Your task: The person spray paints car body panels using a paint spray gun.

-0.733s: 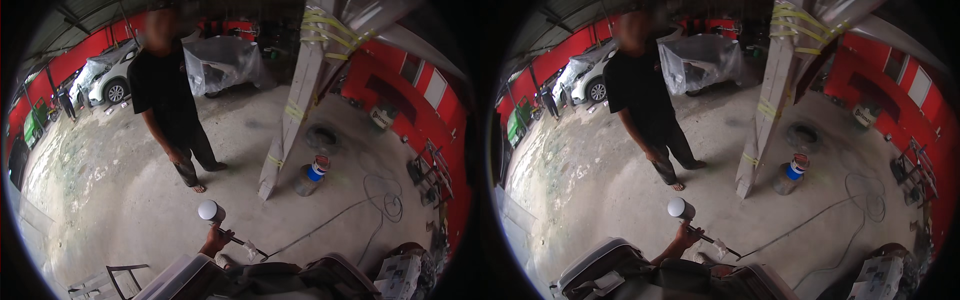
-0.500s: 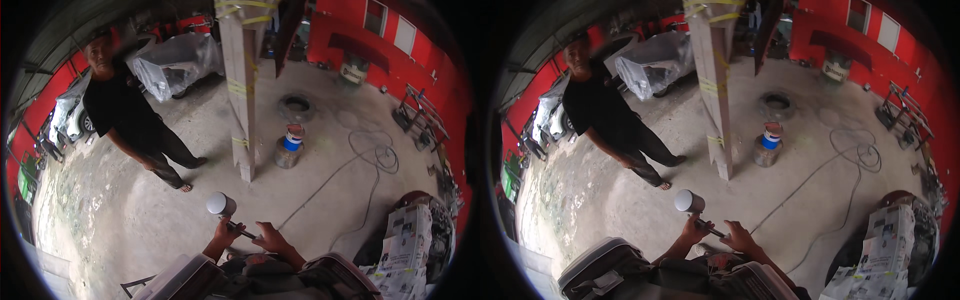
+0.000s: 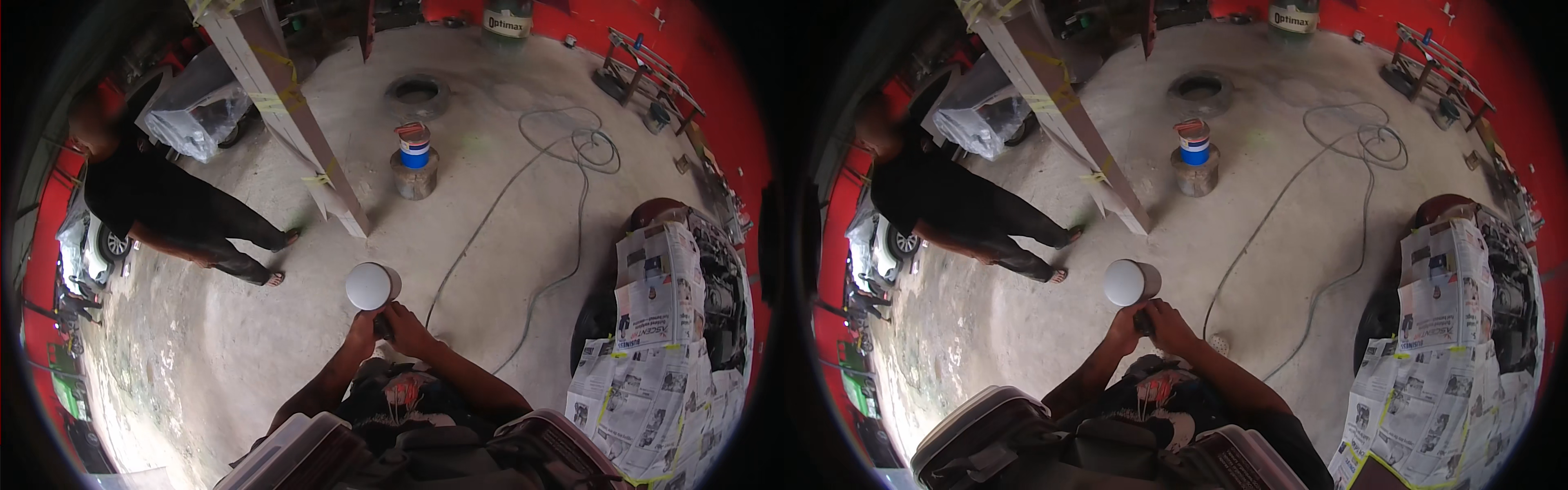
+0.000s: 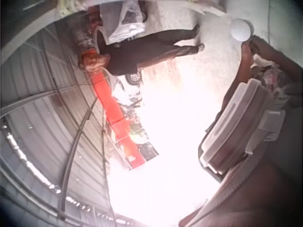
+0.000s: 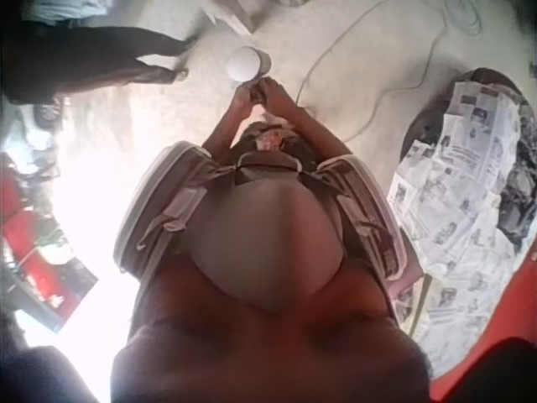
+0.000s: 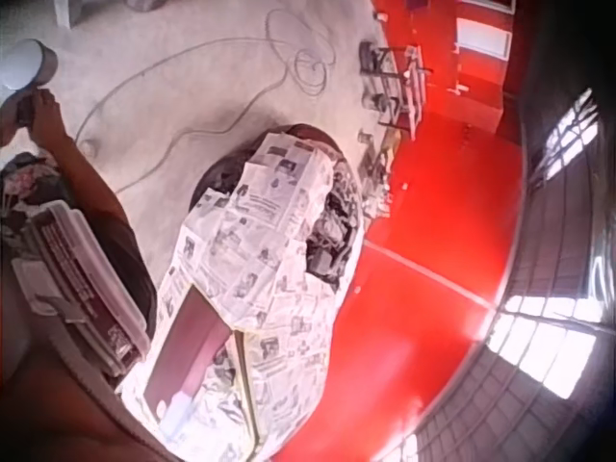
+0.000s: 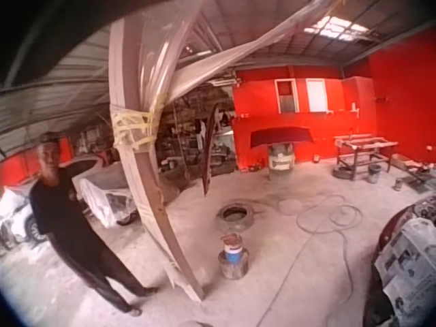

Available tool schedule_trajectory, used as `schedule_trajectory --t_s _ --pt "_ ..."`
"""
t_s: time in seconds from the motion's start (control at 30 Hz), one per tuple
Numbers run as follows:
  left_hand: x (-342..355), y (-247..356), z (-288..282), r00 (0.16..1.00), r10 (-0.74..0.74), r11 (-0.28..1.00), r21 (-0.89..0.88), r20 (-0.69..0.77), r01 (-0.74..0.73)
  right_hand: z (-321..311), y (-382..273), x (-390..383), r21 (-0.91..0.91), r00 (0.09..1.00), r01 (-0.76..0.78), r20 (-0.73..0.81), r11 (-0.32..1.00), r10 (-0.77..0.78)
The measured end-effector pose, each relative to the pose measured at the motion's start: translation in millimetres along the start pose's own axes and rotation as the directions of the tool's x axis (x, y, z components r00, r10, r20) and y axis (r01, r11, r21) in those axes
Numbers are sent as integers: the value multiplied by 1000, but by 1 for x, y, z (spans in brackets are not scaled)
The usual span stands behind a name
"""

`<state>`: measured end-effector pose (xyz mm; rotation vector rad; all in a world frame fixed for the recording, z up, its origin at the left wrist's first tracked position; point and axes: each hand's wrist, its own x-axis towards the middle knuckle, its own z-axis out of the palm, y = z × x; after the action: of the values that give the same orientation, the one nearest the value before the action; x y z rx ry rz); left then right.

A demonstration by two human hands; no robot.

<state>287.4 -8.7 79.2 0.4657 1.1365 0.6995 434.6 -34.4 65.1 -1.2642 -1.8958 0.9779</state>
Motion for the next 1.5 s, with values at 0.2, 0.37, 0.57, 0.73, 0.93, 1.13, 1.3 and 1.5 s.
schedule_trajectory --t_s 0.2,0.37,0.57,0.73,0.93,1.13,1.3,1.5 --pt "-18 35 26 975 9 993 117 223 -36 -22 -21 2 197 957 -4 -283 980 61" --pt "-37 45 18 912 64 957 235 405 -172 -53 -55 13 333 764 -106 -576 937 291" --pt "-27 12 12 690 -137 853 439 711 -283 -91 -114 28 381 587 -195 -693 904 418" --pt "6 -29 -32 579 -267 386 636 771 -669 -116 -145 28 480 452 -40 -773 876 445" --pt "63 -34 -120 674 -276 100 718 685 -689 -148 -168 5 466 216 51 -869 883 446" --pt "88 -20 -167 791 -150 -92 788 593 -608 -158 -174 -15 422 128 -6 -899 907 419" --pt "101 -13 -178 725 -306 -246 685 617 -686 -155 -146 -21 425 231 -105 -869 899 437" --pt "111 -10 -187 765 -263 -257 721 588 -643 -171 -65 -4 599 405 -71 -714 798 572"
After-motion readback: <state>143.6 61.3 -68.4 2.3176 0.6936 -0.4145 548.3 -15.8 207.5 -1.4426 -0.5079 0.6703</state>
